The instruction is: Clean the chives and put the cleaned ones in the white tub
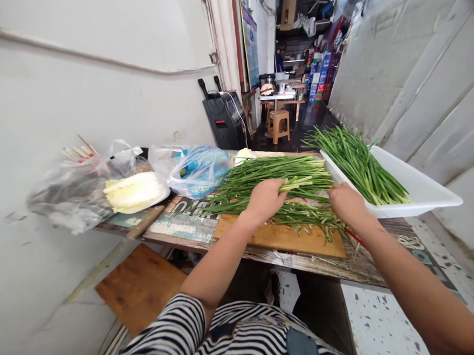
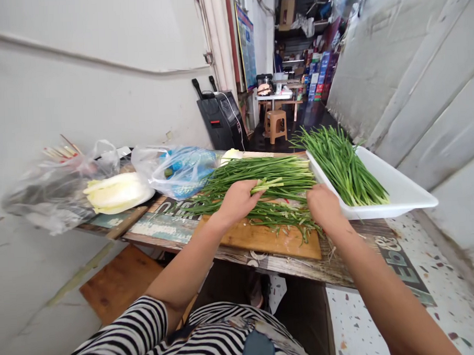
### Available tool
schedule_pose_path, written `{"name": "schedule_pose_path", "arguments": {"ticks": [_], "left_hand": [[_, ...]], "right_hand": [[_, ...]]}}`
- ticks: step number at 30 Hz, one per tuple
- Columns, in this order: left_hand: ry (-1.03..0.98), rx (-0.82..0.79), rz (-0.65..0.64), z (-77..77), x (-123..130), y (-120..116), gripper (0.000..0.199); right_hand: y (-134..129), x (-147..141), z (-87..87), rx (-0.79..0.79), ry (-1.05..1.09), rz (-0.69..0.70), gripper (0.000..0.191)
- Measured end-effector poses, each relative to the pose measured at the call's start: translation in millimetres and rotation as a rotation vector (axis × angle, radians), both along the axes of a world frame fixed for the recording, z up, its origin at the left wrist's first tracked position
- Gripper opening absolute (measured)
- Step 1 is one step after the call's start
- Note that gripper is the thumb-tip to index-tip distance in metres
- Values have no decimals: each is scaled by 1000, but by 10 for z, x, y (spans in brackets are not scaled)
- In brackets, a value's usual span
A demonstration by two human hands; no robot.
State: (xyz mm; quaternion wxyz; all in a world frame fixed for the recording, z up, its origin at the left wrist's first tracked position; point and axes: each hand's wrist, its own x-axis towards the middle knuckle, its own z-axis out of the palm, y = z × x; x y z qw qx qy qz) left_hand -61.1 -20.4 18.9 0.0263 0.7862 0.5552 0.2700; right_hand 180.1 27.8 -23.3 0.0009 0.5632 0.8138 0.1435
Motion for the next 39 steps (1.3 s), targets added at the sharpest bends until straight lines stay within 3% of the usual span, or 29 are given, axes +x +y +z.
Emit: {"name": "schedule_pose_path", "arguments": {"ticks": [5,7,11,15,18,23,32,39], "left_hand": [[5,14,0,-4,-29,10,22],[-4,23,6,-14,-40,17,20],[-67,61,1,-34,-31,25,18],[-213,89,-229,-13,9,15,18],[-286,-24,-355,28,27,7,21],[-290,-166,-330,100,2,-3,30],[-85,-59,-287,139,28,-40,25],[-134,-33,-219,182,67,-65,26]], "right_hand": [[27,-43,22,-28,-12,-6,26],[-3,-2,72,13,146,17,23],[-236,3,239,71,686,166,19],[-522,-170,366,60,1060,277,21],[-621,-309,388,-6,1232,258,26],[-633,-405,405,-191,1336,199,34],[-564,-474,433,-257,1285,255,18],[-459,-738,201,-211,2016,155,21]]}}
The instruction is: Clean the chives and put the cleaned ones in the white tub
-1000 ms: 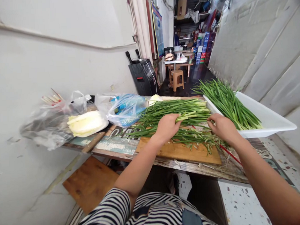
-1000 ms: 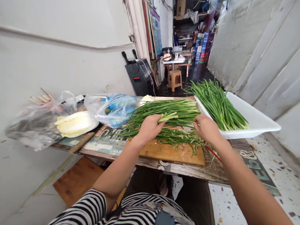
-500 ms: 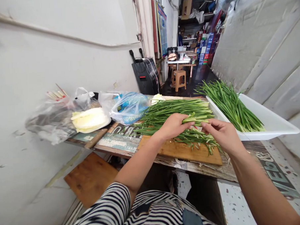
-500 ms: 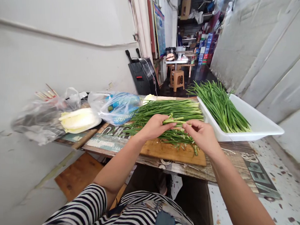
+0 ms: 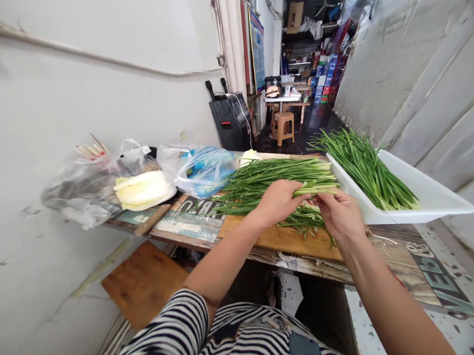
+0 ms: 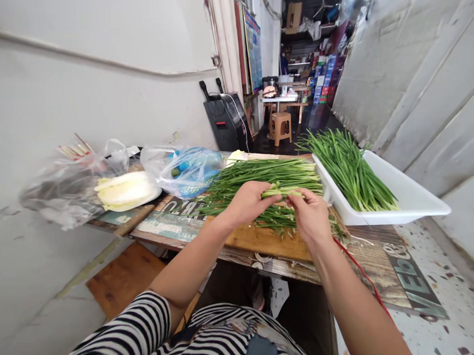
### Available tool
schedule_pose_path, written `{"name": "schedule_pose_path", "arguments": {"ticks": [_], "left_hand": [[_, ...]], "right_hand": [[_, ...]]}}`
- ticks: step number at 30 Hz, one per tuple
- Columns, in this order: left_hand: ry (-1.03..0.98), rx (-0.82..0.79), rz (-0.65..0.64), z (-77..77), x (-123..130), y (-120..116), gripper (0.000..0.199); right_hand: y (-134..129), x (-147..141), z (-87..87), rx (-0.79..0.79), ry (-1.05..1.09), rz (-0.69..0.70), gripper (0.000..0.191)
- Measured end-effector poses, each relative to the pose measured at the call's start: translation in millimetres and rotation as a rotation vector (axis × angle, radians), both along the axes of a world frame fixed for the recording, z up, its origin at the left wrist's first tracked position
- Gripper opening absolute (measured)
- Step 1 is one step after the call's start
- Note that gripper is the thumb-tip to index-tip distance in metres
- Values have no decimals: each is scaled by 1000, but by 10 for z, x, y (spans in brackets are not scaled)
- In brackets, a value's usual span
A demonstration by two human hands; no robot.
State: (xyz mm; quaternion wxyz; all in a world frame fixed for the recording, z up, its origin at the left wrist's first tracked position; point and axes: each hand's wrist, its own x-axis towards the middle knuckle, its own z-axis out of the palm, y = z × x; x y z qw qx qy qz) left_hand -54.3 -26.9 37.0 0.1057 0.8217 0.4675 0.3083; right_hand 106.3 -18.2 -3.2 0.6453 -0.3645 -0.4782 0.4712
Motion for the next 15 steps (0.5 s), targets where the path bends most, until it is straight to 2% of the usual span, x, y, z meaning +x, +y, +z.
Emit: {"name": "schedule_pose_path", "arguments": {"ticks": [3,6,9,15], "left_hand": [[33,19,72,42,-23,-39,26],[-3,27,135,55,-70,-64,23],[7,44,164,15,-85,-59,22],[66,104,142,-125,-38,-31,15]], "right_hand": [[75,53,-19,27,-5,-113,28],[94,199,-17,25,-341,-207,36],[50,269,-13,44,-563,-185,37],[-5,111,-44,-25,-341,-127,27]]}}
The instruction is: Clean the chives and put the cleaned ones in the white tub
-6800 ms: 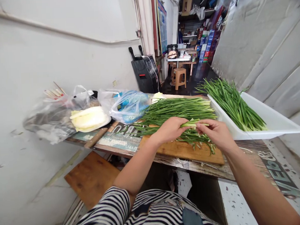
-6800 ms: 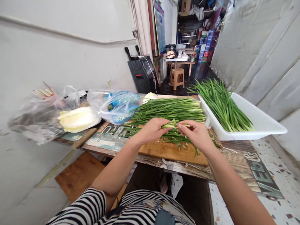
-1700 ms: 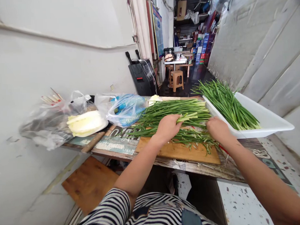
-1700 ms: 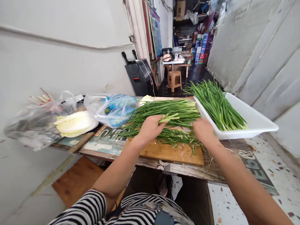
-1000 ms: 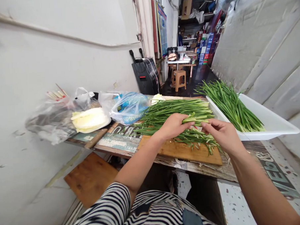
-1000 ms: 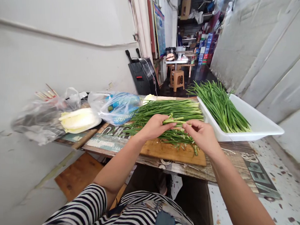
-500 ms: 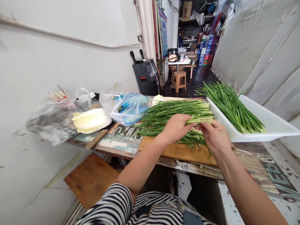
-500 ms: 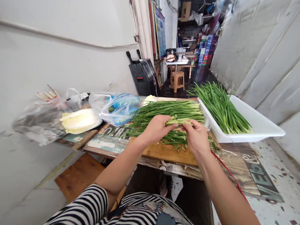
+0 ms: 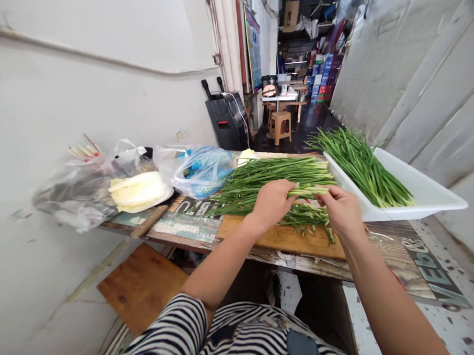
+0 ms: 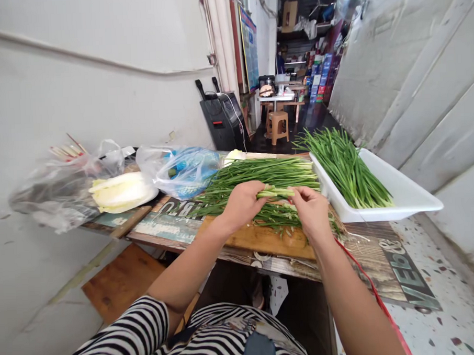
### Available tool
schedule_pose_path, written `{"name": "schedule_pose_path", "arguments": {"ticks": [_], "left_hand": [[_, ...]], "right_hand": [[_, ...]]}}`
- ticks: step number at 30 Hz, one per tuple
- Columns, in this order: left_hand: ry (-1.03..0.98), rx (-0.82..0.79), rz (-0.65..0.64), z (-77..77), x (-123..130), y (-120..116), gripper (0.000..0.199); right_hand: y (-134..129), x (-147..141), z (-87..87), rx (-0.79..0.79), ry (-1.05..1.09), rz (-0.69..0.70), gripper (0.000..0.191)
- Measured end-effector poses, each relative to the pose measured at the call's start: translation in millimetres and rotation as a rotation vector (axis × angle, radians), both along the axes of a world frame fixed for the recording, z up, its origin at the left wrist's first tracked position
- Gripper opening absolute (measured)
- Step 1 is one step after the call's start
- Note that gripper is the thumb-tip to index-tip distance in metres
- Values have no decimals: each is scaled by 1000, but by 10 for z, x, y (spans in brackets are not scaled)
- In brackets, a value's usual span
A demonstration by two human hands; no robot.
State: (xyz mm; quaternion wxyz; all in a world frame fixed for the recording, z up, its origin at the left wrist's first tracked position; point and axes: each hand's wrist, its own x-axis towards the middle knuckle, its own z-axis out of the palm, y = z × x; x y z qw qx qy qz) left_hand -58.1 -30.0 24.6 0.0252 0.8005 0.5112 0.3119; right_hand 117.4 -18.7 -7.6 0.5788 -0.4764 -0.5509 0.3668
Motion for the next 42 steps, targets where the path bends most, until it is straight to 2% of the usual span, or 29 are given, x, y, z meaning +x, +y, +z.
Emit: {"name": "schedule_pose_path", "arguments": {"ticks": [4,6,8,10,13,15,20,22,24,28,30,33,36,38,42], "left_hand": [[-27,-25,-1,4,-19,-14,18],[-42,-54,-16,26,-41,-23,22],[-34,-70,-36,34,-64,-24,23],[-7,-42,-54,19,-88,-13,19],[70,82,-167,-38,-122,20,14],[151,195,-255,-78,-143,38,19],[296,503,-316,-126,-191,17,30],[310,583,-308,-120,-209,-3,33],[327,614,-283,-105,-226,-13,35],[356,601,-255,-81,-249,10,33],[339,595,-266,-88,-251,32,31],[311,571,-294,-118,-246,52,28],[311,540,-320,-142,-246,50,29],[313,538,-333,-140,-248,35,33],[260,625,-360,-102,-248,-21,33]], "right_hand": [[-12,-69,-48,-11,145,139,25],[-24,-64,-51,-8,161,155,25],[-35,-28,-29,-22,125,165,26],[-44,36,13,-41,-5,184,25],[-50,144,74,-56,-235,221,24],[-50,190,89,-84,-267,259,25],[-51,192,23,-251,-4,438,37],[-65,192,5,-281,26,467,41],[-90,210,19,-195,-91,416,41],[-147,256,106,275,-521,207,25],[-167,257,137,465,-709,179,21],[-186,237,150,577,-863,172,21],[-199,229,151,515,-841,204,23],[-201,242,154,390,-754,236,25],[-163,285,121,-65,-397,380,36]]}}
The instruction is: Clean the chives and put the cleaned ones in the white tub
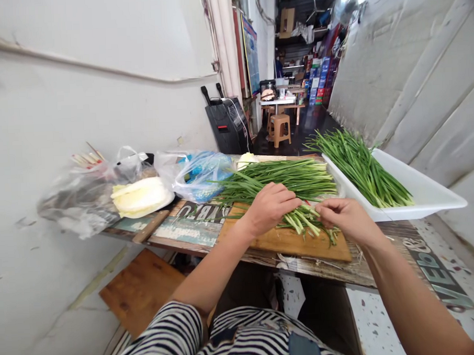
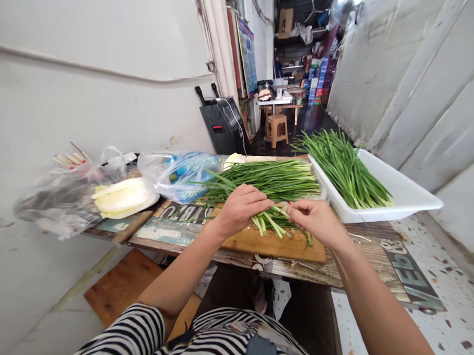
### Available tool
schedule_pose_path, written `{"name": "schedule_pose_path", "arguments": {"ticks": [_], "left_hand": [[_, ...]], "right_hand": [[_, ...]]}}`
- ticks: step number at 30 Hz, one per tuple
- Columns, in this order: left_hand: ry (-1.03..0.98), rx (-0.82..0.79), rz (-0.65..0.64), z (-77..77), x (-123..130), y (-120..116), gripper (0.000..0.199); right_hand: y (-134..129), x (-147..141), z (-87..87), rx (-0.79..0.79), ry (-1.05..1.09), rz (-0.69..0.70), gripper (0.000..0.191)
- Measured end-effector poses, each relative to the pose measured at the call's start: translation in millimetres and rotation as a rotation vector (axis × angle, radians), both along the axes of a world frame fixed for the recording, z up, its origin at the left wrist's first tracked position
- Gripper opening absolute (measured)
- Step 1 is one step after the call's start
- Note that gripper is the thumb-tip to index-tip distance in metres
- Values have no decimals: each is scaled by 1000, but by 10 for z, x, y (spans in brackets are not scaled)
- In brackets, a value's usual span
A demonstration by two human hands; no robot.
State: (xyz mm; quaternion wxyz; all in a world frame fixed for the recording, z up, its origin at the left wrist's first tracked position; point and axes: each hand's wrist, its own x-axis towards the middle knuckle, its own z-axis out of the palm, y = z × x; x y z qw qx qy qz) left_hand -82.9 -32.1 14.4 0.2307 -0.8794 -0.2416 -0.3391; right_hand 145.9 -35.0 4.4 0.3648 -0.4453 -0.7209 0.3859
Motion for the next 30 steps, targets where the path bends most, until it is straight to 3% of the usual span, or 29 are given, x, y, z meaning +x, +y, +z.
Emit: {"name": "schedule_pose_path", "arguments": {"ticks": [2,4,9,11,14,17,20,24,27,30], "left_hand": [[-75,53,-46,22,-2,-36,29],[-216,79,-86,42,-13,-68,25],[-556,16,-78,85,-79,-78,18],[-592,-14,-44,93,-95,-58,19],[-609,-52,-6,96,-91,-34,21],[-639,-100,9,108,-76,-30,19],[-645,-140,45,137,-75,-23,17],[-555,-195,121,150,-60,24,24],[-445,-294,114,113,17,78,23],[-379,-427,35,56,146,132,22]], "right_hand": [[39,21,-42,-228,106,34,44],[86,56,-88,-255,78,-4,47],[287,277,-122,95,-110,-366,41],[413,369,-111,196,-159,-373,34],[600,415,-132,281,-470,-246,35],[709,357,-223,224,-1004,-252,27],[708,300,-308,151,-1243,-265,24],[566,312,-241,364,-1114,-312,27],[385,290,-95,543,-797,-319,25],[202,188,18,527,-476,-215,22]]}}
